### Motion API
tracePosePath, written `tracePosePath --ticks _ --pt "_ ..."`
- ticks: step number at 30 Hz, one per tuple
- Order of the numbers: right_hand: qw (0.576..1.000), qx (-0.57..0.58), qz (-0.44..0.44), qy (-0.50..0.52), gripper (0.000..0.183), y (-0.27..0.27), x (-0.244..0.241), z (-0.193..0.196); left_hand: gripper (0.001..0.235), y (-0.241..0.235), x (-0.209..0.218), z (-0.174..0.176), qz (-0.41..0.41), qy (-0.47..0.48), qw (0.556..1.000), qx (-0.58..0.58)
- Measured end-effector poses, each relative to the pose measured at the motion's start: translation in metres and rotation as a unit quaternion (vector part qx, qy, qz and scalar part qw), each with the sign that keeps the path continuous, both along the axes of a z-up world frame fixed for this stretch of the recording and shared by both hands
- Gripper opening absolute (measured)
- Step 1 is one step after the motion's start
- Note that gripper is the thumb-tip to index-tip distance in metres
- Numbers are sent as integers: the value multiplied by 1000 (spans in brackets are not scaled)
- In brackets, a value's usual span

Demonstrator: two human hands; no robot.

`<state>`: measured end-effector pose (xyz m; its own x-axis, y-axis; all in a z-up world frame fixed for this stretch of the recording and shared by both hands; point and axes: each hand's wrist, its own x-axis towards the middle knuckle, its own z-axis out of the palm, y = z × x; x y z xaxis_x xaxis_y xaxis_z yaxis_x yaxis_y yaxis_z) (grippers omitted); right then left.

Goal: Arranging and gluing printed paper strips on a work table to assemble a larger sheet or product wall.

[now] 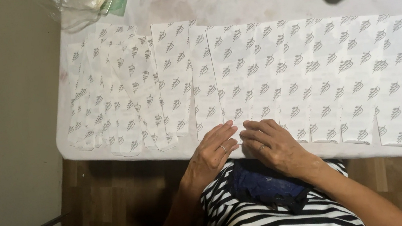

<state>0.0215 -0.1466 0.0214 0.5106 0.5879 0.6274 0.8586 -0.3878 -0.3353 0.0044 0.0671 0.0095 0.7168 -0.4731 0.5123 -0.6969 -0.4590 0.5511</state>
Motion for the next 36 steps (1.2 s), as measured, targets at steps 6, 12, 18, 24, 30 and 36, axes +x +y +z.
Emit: tracePosePath --ticks 6,12,18,24,30,36 --pt "999 17 -32 29 10 6 1 4 13 -5 -2 -2 36 6 999 -13" --pt "996 40 -56 53 6 10 -1 -2 19 -8 -5 -8 70 46 996 -22" --pt "992 48 -82 80 6 12 -3 1 20 -13 -7 -12 97 78 991 -44" --pt "990 55 -90 97 7 12 -4 0 17 -17 -10 -8 117 68 990 -37" --pt "986 52 -105 123 5 11 -4 -2 14 -24 -11 -6 142 59 987 -52" --pt "979 65 -111 161 8 13 -7 0 18 -24 -14 -12 140 106 981 -86"
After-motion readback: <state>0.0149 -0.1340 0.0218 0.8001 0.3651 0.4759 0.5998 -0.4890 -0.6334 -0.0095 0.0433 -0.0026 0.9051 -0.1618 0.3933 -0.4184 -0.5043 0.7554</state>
